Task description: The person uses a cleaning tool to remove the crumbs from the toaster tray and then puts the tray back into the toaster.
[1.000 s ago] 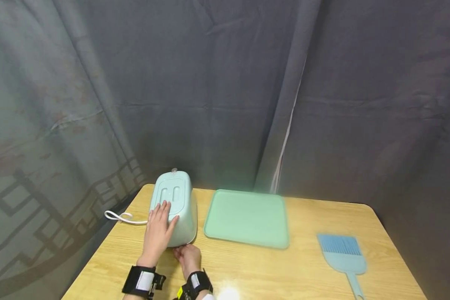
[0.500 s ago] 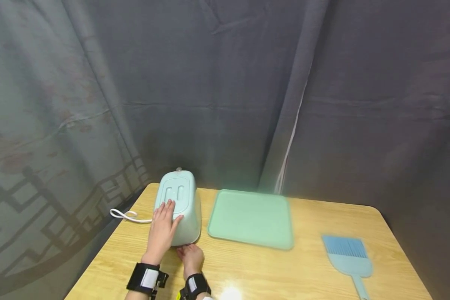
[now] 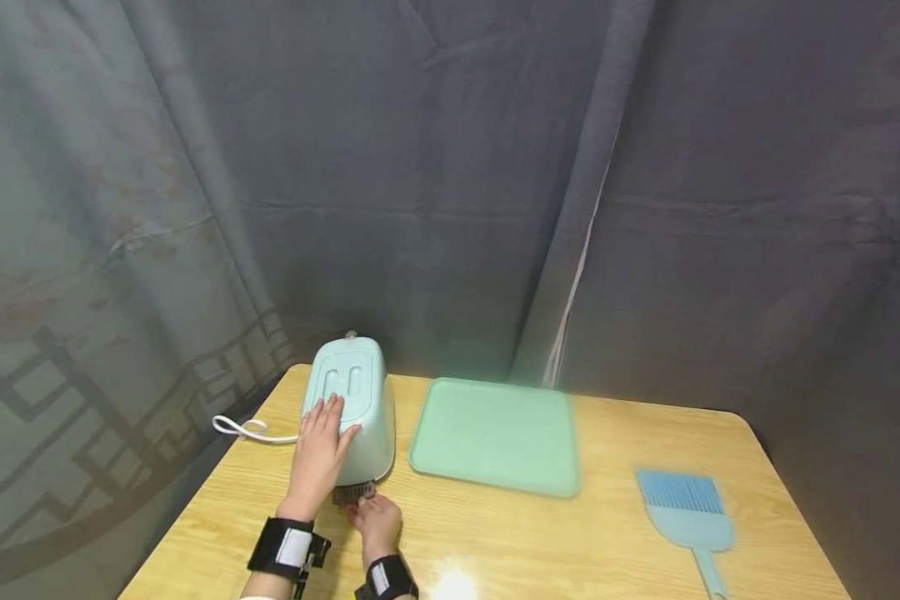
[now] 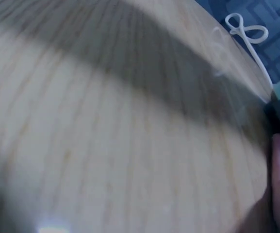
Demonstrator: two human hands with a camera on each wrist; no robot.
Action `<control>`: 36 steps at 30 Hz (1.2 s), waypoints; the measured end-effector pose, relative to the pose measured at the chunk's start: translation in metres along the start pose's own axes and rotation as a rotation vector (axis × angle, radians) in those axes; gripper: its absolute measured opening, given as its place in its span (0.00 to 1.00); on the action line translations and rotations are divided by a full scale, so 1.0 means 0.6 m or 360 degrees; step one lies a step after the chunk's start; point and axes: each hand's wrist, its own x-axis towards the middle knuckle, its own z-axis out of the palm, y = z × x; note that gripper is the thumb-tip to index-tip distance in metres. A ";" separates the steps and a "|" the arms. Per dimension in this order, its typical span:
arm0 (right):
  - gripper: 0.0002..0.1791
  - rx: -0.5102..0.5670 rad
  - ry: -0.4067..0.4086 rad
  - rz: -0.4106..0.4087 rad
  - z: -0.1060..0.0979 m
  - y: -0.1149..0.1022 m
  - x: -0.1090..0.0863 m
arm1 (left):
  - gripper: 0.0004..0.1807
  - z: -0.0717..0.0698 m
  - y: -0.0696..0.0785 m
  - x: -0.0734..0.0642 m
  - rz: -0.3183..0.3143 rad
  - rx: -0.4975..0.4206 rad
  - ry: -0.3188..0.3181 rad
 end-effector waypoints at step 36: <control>0.10 -0.0409 0.0001 0.0275 -0.039 -0.059 -0.006 | 0.30 -0.001 -0.001 0.000 0.0009 -0.0007 -0.0019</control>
